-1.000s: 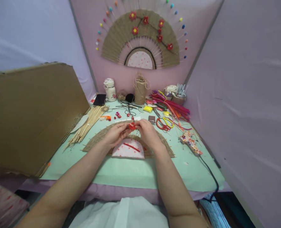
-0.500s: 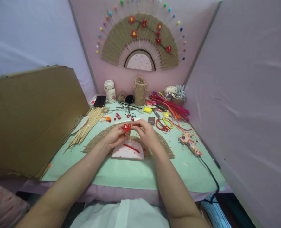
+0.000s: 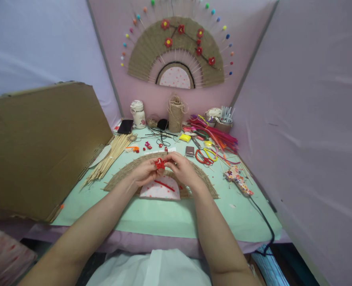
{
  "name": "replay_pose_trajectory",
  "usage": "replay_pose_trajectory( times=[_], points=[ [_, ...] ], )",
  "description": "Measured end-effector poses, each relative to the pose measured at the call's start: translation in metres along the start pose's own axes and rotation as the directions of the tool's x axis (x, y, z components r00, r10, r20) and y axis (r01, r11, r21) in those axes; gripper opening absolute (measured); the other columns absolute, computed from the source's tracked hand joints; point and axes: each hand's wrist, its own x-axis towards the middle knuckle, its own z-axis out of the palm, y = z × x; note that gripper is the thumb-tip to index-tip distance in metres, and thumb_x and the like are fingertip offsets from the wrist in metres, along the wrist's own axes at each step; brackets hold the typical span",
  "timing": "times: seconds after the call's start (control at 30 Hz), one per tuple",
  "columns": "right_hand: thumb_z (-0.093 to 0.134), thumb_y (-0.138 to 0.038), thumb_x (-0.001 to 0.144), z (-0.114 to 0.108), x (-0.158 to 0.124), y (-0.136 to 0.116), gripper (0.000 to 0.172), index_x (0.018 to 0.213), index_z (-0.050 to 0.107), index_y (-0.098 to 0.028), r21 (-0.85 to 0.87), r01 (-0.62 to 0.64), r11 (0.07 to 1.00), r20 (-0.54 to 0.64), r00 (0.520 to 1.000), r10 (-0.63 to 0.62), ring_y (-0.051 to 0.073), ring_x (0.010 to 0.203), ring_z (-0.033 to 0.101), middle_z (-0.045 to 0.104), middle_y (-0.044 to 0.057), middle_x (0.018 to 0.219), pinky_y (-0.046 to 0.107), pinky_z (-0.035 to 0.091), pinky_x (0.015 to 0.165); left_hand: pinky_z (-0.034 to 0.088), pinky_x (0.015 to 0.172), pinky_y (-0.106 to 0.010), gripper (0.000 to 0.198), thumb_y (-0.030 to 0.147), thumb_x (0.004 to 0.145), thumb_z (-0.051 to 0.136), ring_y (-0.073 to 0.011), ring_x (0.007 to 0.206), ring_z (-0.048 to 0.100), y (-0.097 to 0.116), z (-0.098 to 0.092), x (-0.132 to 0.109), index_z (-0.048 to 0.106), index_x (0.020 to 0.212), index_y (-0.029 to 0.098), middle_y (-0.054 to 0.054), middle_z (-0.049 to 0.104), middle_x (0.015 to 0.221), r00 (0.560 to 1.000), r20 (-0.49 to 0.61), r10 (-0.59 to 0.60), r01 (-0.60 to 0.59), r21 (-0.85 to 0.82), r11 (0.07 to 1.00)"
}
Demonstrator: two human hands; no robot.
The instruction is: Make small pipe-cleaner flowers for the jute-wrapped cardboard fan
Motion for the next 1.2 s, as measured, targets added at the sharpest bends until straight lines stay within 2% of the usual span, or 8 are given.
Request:
replay_pose_trajectory(
  times=[0.3, 0.63, 0.77, 0.9, 1.2],
  points=[
    [0.05, -0.018, 0.085, 0.003, -0.001, 0.0, 0.01, 0.087, 0.059, -0.02, -0.069, 0.021, 0.997, -0.027, 0.999, -0.023, 0.016, 0.079, 0.055, 0.06, 0.003, 0.084, 0.029, 0.042, 0.072, 0.036, 0.054, -0.017, 0.023, 0.008, 0.059, 0.076, -0.0053, 0.056, 0.049, 0.002, 0.004, -0.002, 0.062, 0.078, 0.008, -0.001, 0.057, 0.066, 1.0, 0.002, -0.001, 0.001, 0.009, 1.0],
    [0.049, -0.02, 0.086, 0.006, -0.001, -0.001, 0.011, 0.085, 0.06, -0.021, -0.089, 0.038, 0.995, -0.07, 0.997, -0.044, 0.017, 0.079, 0.054, 0.06, 0.004, 0.083, 0.03, 0.042, 0.071, 0.037, 0.057, -0.018, 0.02, 0.01, 0.061, 0.075, -0.0056, 0.058, 0.049, -0.002, -0.006, 0.002, 0.062, 0.077, 0.009, -0.001, 0.056, 0.065, 1.0, 0.016, -0.009, 0.01, -0.02, 1.0],
    [0.055, -0.024, 0.083, 0.003, -0.001, 0.002, 0.008, 0.087, 0.063, -0.021, -0.036, 0.004, 0.999, -0.067, 0.998, -0.007, 0.017, 0.08, 0.056, 0.062, 0.003, 0.084, 0.03, 0.043, 0.074, 0.037, 0.057, -0.018, 0.021, 0.009, 0.061, 0.075, -0.0053, 0.057, 0.048, 0.001, -0.004, 0.0, 0.063, 0.078, 0.009, -0.001, 0.056, 0.066, 1.0, 0.012, -0.021, 0.021, -0.006, 1.0],
    [0.054, -0.028, 0.084, -0.007, -0.001, 0.004, 0.016, 0.095, 0.064, -0.022, 0.088, -0.071, 0.994, -0.087, 0.993, 0.079, 0.016, 0.085, 0.058, 0.063, 0.003, 0.092, 0.031, 0.045, 0.079, 0.038, 0.055, -0.017, 0.025, 0.011, 0.06, 0.076, -0.0051, 0.056, 0.048, 0.005, -0.002, -0.003, 0.063, 0.081, 0.01, 0.0, 0.056, 0.066, 0.994, 0.059, -0.089, 0.087, 0.028, 0.996],
    [0.053, -0.026, 0.086, -0.011, -0.004, -0.007, 0.016, 0.094, 0.066, -0.021, 0.181, -0.086, 0.98, 0.177, 0.983, 0.054, 0.017, 0.09, 0.058, 0.062, 0.004, 0.093, 0.031, 0.046, 0.081, 0.036, 0.055, -0.019, 0.025, 0.01, 0.061, 0.076, -0.0057, 0.057, 0.049, 0.005, 0.0, -0.009, 0.063, 0.082, 0.009, -0.003, 0.058, 0.069, 0.947, 0.135, -0.291, 0.275, 0.121, 0.954]
  ],
)
